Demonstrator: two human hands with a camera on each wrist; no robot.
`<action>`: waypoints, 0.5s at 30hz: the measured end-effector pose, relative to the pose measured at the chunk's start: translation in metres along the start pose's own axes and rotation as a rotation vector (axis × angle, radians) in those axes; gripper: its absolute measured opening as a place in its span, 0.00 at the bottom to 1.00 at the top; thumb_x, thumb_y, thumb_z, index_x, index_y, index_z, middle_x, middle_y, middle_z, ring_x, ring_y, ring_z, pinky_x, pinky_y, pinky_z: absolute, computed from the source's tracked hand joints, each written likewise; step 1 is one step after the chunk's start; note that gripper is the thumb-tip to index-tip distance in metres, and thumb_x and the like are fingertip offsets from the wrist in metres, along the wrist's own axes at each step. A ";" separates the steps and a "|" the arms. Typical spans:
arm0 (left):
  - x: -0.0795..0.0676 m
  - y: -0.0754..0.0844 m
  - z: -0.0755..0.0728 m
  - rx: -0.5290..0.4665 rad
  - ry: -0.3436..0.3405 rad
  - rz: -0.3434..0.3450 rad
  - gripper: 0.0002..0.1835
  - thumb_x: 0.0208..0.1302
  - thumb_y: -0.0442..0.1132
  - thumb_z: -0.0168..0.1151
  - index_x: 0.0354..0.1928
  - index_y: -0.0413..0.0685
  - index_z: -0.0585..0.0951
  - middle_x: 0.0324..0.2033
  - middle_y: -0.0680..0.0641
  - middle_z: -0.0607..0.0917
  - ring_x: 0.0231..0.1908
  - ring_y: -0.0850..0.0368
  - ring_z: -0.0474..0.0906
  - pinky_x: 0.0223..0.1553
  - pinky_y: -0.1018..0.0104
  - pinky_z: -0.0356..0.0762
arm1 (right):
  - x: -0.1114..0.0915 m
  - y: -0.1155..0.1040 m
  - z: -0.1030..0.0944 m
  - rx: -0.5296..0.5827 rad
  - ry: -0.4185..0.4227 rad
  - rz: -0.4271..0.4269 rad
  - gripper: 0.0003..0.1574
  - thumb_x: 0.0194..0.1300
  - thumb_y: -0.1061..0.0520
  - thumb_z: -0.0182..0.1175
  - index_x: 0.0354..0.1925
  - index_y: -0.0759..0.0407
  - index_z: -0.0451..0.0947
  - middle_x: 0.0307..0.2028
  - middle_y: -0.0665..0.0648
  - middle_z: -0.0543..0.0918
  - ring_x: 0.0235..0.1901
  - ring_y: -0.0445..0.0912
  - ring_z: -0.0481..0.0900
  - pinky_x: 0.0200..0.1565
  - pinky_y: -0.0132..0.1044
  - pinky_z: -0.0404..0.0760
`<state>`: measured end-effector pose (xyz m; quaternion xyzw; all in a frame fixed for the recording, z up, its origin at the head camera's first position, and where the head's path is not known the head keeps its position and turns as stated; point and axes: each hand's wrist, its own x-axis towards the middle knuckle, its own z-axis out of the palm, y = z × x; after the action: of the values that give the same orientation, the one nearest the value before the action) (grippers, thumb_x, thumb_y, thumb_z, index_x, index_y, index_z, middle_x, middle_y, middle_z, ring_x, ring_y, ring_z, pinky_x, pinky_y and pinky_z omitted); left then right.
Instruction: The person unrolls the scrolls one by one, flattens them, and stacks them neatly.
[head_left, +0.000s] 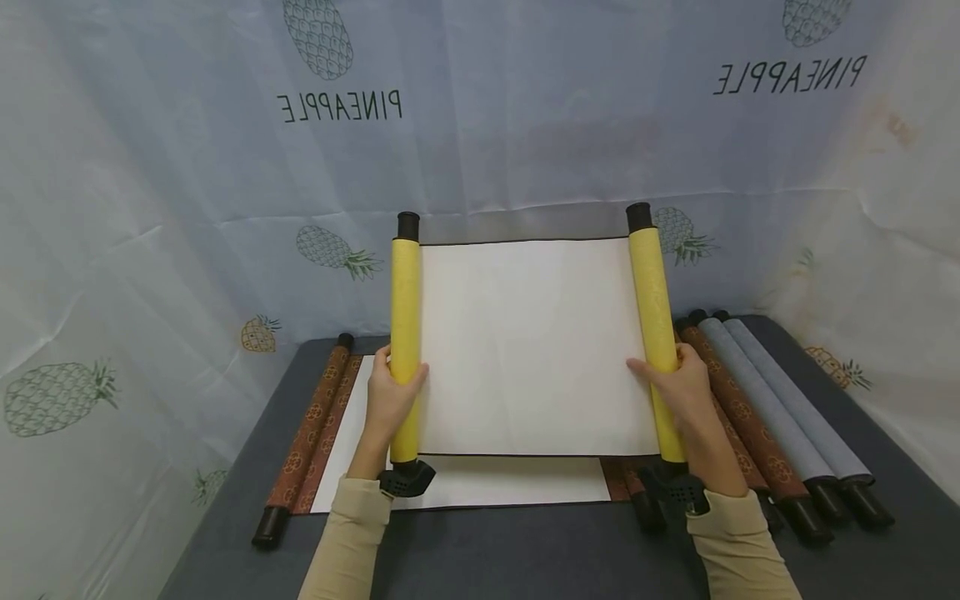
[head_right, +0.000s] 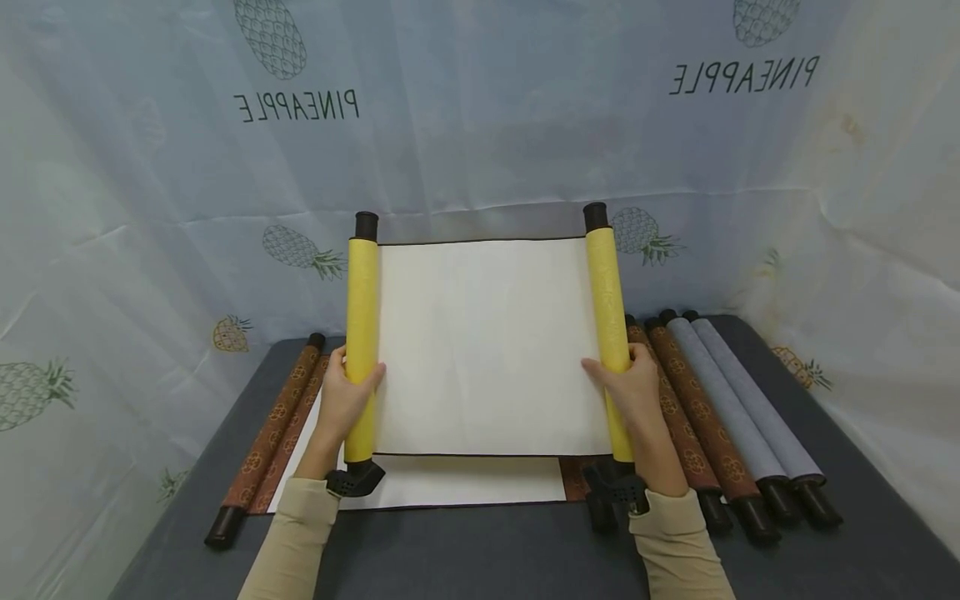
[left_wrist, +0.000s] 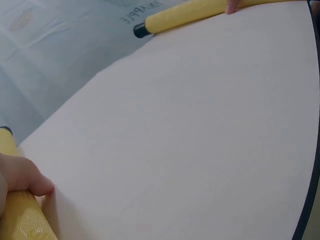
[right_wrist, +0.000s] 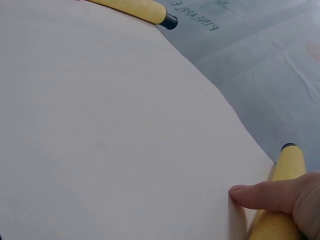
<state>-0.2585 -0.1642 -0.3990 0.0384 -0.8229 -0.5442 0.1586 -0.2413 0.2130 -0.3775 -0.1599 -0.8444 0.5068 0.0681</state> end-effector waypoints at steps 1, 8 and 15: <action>0.001 -0.001 0.000 0.006 0.002 0.003 0.34 0.61 0.40 0.63 0.66 0.40 0.63 0.42 0.36 0.79 0.32 0.52 0.75 0.31 0.69 0.73 | 0.000 0.000 0.000 0.001 -0.001 -0.001 0.46 0.63 0.46 0.63 0.66 0.69 0.55 0.45 0.61 0.68 0.36 0.46 0.68 0.34 0.32 0.69; 0.003 -0.004 -0.004 0.020 -0.005 0.025 0.31 0.61 0.41 0.62 0.65 0.40 0.66 0.39 0.37 0.77 0.32 0.54 0.72 0.31 0.68 0.71 | 0.000 -0.002 -0.001 0.003 0.008 -0.001 0.44 0.64 0.47 0.62 0.66 0.69 0.56 0.45 0.60 0.69 0.36 0.45 0.68 0.34 0.32 0.69; 0.003 -0.007 -0.007 0.043 0.018 0.056 0.28 0.60 0.42 0.65 0.61 0.38 0.72 0.44 0.36 0.80 0.38 0.47 0.76 0.34 0.67 0.75 | 0.001 0.000 0.000 0.016 -0.003 0.012 0.43 0.64 0.45 0.61 0.65 0.69 0.56 0.44 0.59 0.69 0.35 0.44 0.68 0.34 0.32 0.69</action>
<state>-0.2601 -0.1738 -0.4017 0.0236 -0.8336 -0.5215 0.1804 -0.2420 0.2138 -0.3775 -0.1636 -0.8393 0.5144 0.0650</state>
